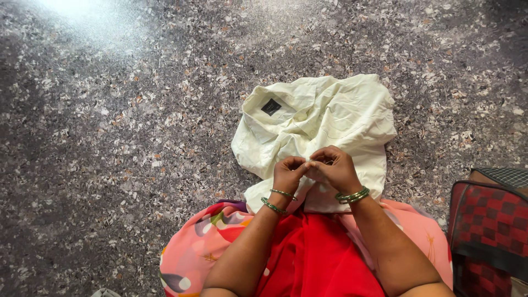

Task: The person buttons a light-colored collared shirt while sitting on the floor.

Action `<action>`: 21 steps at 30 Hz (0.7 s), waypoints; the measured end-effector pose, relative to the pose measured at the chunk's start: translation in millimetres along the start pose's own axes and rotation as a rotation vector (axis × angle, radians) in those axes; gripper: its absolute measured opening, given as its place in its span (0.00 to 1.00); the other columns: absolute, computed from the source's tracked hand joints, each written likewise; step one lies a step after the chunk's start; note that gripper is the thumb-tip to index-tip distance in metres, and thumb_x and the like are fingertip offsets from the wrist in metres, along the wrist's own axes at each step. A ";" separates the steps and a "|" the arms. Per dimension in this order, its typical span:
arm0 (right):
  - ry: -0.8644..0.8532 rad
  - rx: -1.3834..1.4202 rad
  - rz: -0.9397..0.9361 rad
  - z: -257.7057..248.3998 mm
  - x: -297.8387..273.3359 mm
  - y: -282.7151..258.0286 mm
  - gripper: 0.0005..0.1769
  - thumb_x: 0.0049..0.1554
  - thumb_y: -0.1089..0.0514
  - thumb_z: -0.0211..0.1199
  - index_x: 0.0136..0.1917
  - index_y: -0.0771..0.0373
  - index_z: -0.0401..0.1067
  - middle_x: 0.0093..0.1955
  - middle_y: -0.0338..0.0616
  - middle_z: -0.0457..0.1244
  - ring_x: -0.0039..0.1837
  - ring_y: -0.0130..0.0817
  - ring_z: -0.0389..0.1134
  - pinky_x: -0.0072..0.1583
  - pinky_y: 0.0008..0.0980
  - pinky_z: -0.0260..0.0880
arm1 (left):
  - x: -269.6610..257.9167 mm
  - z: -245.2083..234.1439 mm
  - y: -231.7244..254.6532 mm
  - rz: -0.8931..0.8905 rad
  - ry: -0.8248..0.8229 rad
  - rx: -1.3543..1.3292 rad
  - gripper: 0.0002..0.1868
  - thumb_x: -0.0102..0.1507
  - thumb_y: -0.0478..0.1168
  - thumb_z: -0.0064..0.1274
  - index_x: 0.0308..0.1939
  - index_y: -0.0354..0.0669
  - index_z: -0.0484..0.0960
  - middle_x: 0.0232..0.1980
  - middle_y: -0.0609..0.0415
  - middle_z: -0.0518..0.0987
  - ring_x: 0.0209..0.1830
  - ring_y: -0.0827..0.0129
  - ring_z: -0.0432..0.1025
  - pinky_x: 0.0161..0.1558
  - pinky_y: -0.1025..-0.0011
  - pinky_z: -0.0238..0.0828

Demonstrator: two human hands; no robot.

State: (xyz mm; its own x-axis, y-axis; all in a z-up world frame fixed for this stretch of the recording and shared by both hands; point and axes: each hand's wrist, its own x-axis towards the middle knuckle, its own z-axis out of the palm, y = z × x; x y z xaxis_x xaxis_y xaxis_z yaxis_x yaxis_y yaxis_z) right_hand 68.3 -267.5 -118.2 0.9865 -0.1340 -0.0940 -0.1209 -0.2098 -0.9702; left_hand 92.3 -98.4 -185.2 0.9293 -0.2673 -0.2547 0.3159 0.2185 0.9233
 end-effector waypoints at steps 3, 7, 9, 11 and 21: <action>0.080 -0.117 -0.031 4.7 -5.7 -23.2 0.07 0.50 0.66 0.72 0.44 0.66 0.79 0.41 0.39 0.67 0.41 0.24 0.68 0.45 0.24 0.69 | -4.3 5.8 13.3 0.048 0.029 0.091 0.08 0.60 0.35 0.65 0.39 0.34 0.86 0.36 0.54 0.85 0.34 0.76 0.77 0.40 0.77 0.75; 0.082 -0.147 0.020 6.0 -9.6 -37.9 0.07 0.51 0.66 0.71 0.45 0.65 0.79 0.41 0.39 0.69 0.41 0.24 0.69 0.45 0.24 0.70 | -13.0 12.8 28.2 0.205 0.087 0.258 0.07 0.61 0.35 0.64 0.37 0.33 0.85 0.35 0.54 0.83 0.33 0.76 0.75 0.37 0.76 0.73; 0.065 -0.081 0.042 6.2 -10.1 -32.9 0.06 0.53 0.66 0.69 0.46 0.65 0.79 0.41 0.37 0.72 0.43 0.22 0.72 0.46 0.22 0.72 | -12.1 12.1 31.2 0.223 0.086 0.291 0.07 0.60 0.35 0.64 0.36 0.33 0.84 0.35 0.54 0.83 0.33 0.76 0.75 0.37 0.77 0.73; 0.023 0.033 0.062 3.4 -6.9 -22.0 0.06 0.53 0.66 0.69 0.47 0.65 0.78 0.41 0.37 0.72 0.44 0.21 0.71 0.46 0.22 0.72 | -9.6 9.5 30.9 0.243 0.084 0.322 0.07 0.60 0.35 0.64 0.36 0.32 0.84 0.35 0.54 0.83 0.33 0.77 0.76 0.37 0.77 0.74; -0.022 0.155 0.136 -0.5 -6.0 -12.3 0.03 0.51 0.67 0.69 0.40 0.67 0.75 0.36 0.35 0.69 0.39 0.18 0.68 0.41 0.21 0.68 | -17.6 17.5 53.5 0.158 0.051 0.373 0.08 0.57 0.35 0.66 0.32 0.34 0.83 0.31 0.53 0.83 0.29 0.75 0.78 0.34 0.76 0.75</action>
State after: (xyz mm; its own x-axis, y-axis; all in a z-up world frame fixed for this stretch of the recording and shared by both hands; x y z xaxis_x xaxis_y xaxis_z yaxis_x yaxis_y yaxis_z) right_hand 63.8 -264.6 -105.6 0.9646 -0.1296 -0.2297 -0.2365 -0.0394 -0.9708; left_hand 89.5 -98.5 -126.3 0.9720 -0.2090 -0.1071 0.0866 -0.1046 0.9907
